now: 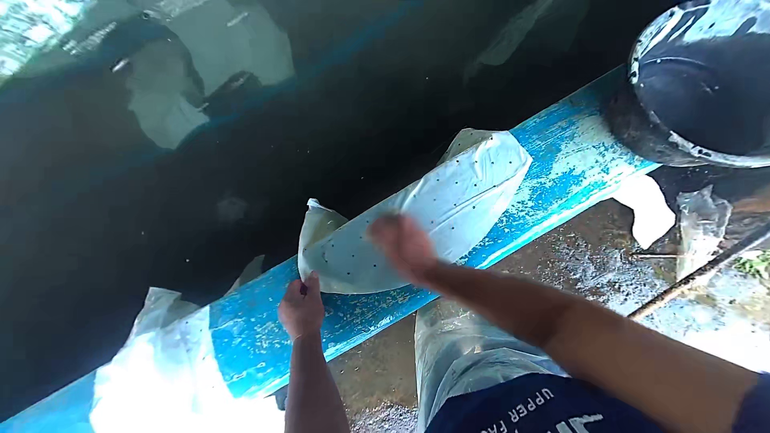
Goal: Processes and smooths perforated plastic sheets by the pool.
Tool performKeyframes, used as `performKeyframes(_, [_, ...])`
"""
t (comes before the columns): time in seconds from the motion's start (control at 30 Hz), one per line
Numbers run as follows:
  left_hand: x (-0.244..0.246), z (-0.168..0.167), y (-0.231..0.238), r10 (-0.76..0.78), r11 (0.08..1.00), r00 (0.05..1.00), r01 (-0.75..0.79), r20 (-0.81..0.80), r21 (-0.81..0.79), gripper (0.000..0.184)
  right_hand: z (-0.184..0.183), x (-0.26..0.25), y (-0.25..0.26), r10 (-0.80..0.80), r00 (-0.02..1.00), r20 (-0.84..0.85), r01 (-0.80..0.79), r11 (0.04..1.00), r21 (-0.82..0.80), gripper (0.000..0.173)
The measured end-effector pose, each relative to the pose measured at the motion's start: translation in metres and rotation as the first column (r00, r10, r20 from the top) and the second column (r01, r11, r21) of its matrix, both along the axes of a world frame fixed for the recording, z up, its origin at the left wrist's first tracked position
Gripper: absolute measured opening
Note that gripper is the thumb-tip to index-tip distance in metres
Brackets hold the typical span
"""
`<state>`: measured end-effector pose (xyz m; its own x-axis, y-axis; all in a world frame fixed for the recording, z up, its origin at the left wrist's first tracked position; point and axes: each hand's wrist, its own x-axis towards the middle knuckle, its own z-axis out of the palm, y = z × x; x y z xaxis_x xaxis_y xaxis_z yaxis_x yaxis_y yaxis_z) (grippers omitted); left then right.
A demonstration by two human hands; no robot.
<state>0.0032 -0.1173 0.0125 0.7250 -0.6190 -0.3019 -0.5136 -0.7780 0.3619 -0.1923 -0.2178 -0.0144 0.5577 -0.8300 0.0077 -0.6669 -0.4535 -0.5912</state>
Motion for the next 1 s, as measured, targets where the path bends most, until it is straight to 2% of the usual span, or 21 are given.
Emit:
performKeyframes(0.07, [0.0,-0.001,-0.001,-0.005,0.997,1.0,0.003,0.021,0.08,0.032,0.012,0.068,0.036,0.272,0.962,0.031,-0.272,0.938,0.215,0.051])
performKeyframes(0.1, [0.0,0.0,-0.004,-0.005,0.993,1.0,0.002,0.028,0.115,0.029,0.019,0.086,0.04,0.341,0.939,0.052,-0.341,0.897,0.281,0.05])
performKeyframes(0.17, [0.001,0.002,-0.007,-0.003,0.993,0.999,-0.002,0.037,0.114,0.034,0.024,0.089,0.019,0.363,0.928,0.078,-0.369,0.875,0.315,0.047])
performKeyframes(0.23, [0.003,-0.004,-0.005,0.002,0.996,0.999,-0.006,0.037,0.094,0.042,0.005,0.058,-0.023,0.25,0.968,0.024,-0.251,0.959,0.131,0.047])
performKeyframes(0.27, [0.003,-0.005,-0.005,0.016,0.996,0.999,-0.019,0.03,0.085,0.042,-0.004,0.03,-0.054,0.159,0.985,-0.066,-0.159,0.987,0.018,0.05])
performKeyframes(0.33, [0.003,-0.006,-0.005,0.039,0.997,0.999,-0.04,0.024,0.068,0.042,-0.015,-0.046,-0.116,-0.105,0.971,-0.215,0.071,0.985,-0.159,0.053])
performKeyframes(0.37, [0.004,-0.006,-0.004,0.043,0.997,0.999,-0.044,0.023,0.056,0.041,-0.012,-0.088,-0.14,-0.251,0.933,-0.258,0.216,0.964,-0.157,0.051])
performKeyframes(0.43, [0.006,-0.005,-0.005,0.05,0.998,0.999,-0.05,-0.003,0.034,0.041,0.009,-0.153,-0.163,-0.496,0.819,-0.29,0.505,0.862,-0.048,0.053])
performKeyframes(0.5, [0.011,-0.002,-0.008,0.072,0.997,0.994,-0.069,-0.08,0.039,0.044,0.03,-0.177,-0.156,-0.612,0.743,-0.27,0.658,0.741,0.133,0.065])
performKeyframes(0.6, [0.015,0.007,-0.014,0.119,0.991,0.972,-0.103,-0.201,0.086,0.051,0.039,-0.168,-0.136,-0.683,0.706,-0.185,0.7,0.636,0.324,0.078])
performKeyframes(0.7, [0.017,0.003,-0.013,0.111,0.993,0.972,-0.098,-0.208,0.071,0.048,0.033,-0.157,-0.132,-0.763,0.624,-0.168,0.764,0.551,0.334,0.088])
performKeyframes(0.77, [0.017,0.0,-0.01,0.143,0.99,0.961,-0.142,-0.235,0.022,0.047,0.029,-0.154,-0.14,-0.776,0.59,-0.222,0.798,0.519,0.306,0.09])
performKeyframes(0.87, [0.011,0.002,-0.004,0.232,0.952,0.906,-0.285,-0.354,-0.107,0.041,0.023,-0.162,-0.154,-0.743,0.607,-0.281,0.792,0.541,0.282,0.08])
performKeyframes(0.93, [0.004,0.007,0.003,0.291,0.883,0.825,-0.427,-0.485,-0.197,0.034,0.028,-0.174,-0.155,-0.725,0.646,-0.24,0.76,0.583,0.287,0.072])
performKeyframes(1.0, [-0.005,0.019,0.016,0.296,0.833,0.759,-0.502,-0.58,-0.232,0.031,0.046,-0.191,-0.145,-0.693,0.707,-0.143,0.697,0.647,0.311,0.067])
